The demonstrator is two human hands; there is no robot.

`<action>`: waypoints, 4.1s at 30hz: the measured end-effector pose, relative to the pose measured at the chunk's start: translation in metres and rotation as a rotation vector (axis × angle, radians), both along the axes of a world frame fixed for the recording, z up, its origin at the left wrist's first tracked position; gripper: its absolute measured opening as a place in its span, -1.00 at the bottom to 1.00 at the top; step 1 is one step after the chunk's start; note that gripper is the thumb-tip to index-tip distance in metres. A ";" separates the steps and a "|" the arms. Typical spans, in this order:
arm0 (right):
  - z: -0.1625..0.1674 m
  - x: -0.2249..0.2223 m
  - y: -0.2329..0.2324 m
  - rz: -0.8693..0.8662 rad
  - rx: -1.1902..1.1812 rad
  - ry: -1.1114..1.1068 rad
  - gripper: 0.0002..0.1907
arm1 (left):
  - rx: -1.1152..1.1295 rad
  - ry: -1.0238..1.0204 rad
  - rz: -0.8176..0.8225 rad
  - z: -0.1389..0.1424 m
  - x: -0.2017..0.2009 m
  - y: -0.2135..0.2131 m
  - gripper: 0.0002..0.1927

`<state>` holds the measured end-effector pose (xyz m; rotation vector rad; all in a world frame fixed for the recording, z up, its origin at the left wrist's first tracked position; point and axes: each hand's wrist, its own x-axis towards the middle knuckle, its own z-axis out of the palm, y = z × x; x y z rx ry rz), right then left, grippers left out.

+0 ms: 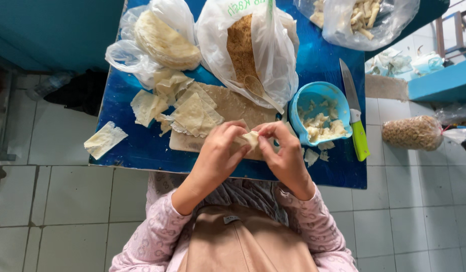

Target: The person sits at a low blue table folding thin pastry wrappers around a filling. They place filling from a blue bowl onto a wrapper using a spoon, fold the wrapper over the filling, press the folds closed, and set the finished roll aside, repeating the process.

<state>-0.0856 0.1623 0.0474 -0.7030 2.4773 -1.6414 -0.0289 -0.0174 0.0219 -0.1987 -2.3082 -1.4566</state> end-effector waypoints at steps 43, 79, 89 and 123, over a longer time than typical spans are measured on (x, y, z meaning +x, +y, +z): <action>0.011 0.020 0.038 -0.060 0.213 0.403 -0.74 | 0.162 -0.129 0.070 -0.001 0.009 -0.013 -0.87; 0.010 0.024 0.060 -0.393 0.861 0.600 -0.69 | -0.344 -0.212 0.176 0.013 -0.002 -0.011 -0.81; 0.012 -0.004 0.076 -0.279 0.689 0.456 -0.82 | -0.466 -0.335 0.154 0.013 -0.019 -0.006 -0.83; 0.007 -0.016 0.014 -0.060 0.646 0.689 -0.60 | -0.381 -0.292 0.240 0.000 -0.011 -0.006 -0.84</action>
